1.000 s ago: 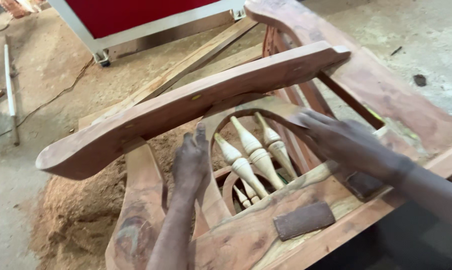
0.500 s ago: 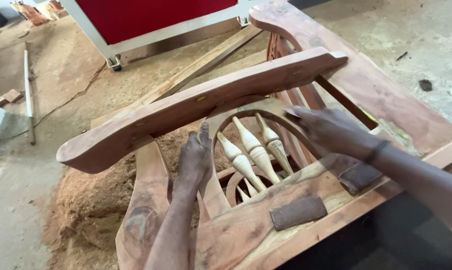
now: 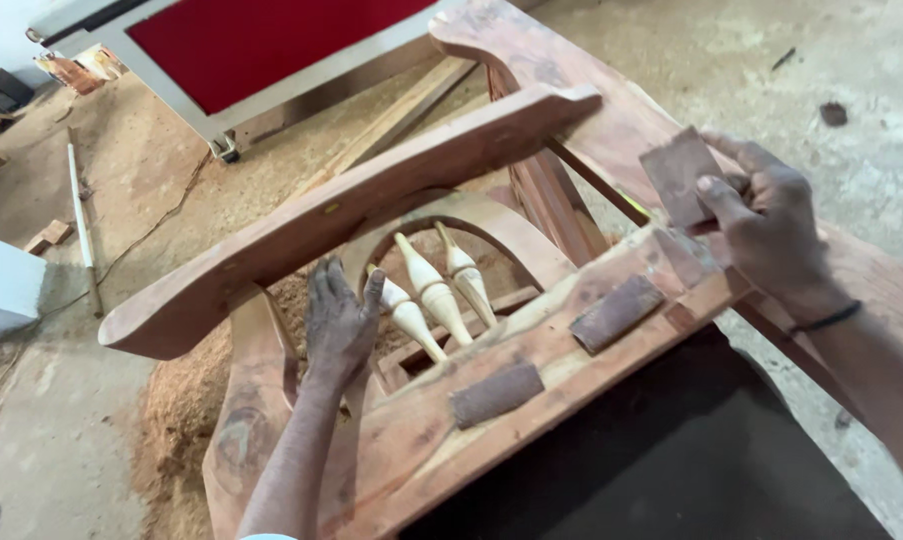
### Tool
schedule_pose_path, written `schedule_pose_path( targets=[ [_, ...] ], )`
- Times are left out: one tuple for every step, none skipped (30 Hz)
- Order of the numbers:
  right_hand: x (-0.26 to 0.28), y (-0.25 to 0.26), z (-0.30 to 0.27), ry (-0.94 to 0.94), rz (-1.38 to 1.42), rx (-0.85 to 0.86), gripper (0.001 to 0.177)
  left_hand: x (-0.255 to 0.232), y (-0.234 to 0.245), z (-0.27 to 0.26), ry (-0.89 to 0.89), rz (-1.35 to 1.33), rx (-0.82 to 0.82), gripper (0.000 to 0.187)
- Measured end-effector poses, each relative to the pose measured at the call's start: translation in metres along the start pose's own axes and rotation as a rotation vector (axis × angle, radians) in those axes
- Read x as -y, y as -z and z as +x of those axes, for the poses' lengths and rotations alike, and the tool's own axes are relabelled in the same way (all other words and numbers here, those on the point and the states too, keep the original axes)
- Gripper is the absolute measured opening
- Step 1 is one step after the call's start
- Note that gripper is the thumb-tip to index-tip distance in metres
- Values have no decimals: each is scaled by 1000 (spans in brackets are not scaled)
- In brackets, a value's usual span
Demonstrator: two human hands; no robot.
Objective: The person is sanding a wooden chair frame by hand using pieces of sandpaper, focusing on the curved top rail and the vertical spindles while another person assists by holding the wood steady.
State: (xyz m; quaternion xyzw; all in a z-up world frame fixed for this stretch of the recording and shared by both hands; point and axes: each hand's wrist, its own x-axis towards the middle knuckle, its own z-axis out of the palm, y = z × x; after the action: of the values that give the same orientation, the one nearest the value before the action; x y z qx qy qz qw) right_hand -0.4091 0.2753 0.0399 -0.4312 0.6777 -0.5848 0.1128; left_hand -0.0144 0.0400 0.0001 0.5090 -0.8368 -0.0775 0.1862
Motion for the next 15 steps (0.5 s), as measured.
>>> schedule_pose_path(
  targets=[
    [1,-2,-3,19,33,-44,44,-8,-2,-2,2,12,92,96],
    [1,-4,-4,20,41,-70,43,-22,-4,0,-1,21,176,94],
    [2,-6,-6,21,49,-96,42,-37,-8,3,-2,30,261,93],
    [1,-4,-8,24,52,-122,41,-56,-14,4,-90,-40,268,93],
    [0,-3,-9,71,68,-146,41,-77,-23,6,-178,-111,274,93],
    [-1,-2,-8,123,83,-165,40,-99,-31,10,-344,-163,296,93],
    [-2,-1,-7,176,98,-184,39,-120,-38,14,-510,-214,317,93],
    [-3,-1,-6,161,90,-202,39,-142,-47,16,-571,-153,327,87],
    [-3,-1,-4,145,83,-220,38,-164,-54,15,-631,-93,336,82],
    [-2,-1,-4,128,75,-242,38,-181,-59,11,-626,-46,328,73],
    [-1,-1,-4,97,88,-241,38,-196,-63,8,-621,1,320,66],
    [1,0,-4,68,98,-244,37,-211,-65,6,-622,47,311,59],
    [3,0,-3,39,109,-248,37,-222,-66,1,-578,58,363,57],
    [5,0,-3,41,104,-237,38,-231,-67,-8,-535,69,416,56],
    [6,1,-3,42,98,-227,38,-237,-68,-15,-493,81,470,54]
  ],
)
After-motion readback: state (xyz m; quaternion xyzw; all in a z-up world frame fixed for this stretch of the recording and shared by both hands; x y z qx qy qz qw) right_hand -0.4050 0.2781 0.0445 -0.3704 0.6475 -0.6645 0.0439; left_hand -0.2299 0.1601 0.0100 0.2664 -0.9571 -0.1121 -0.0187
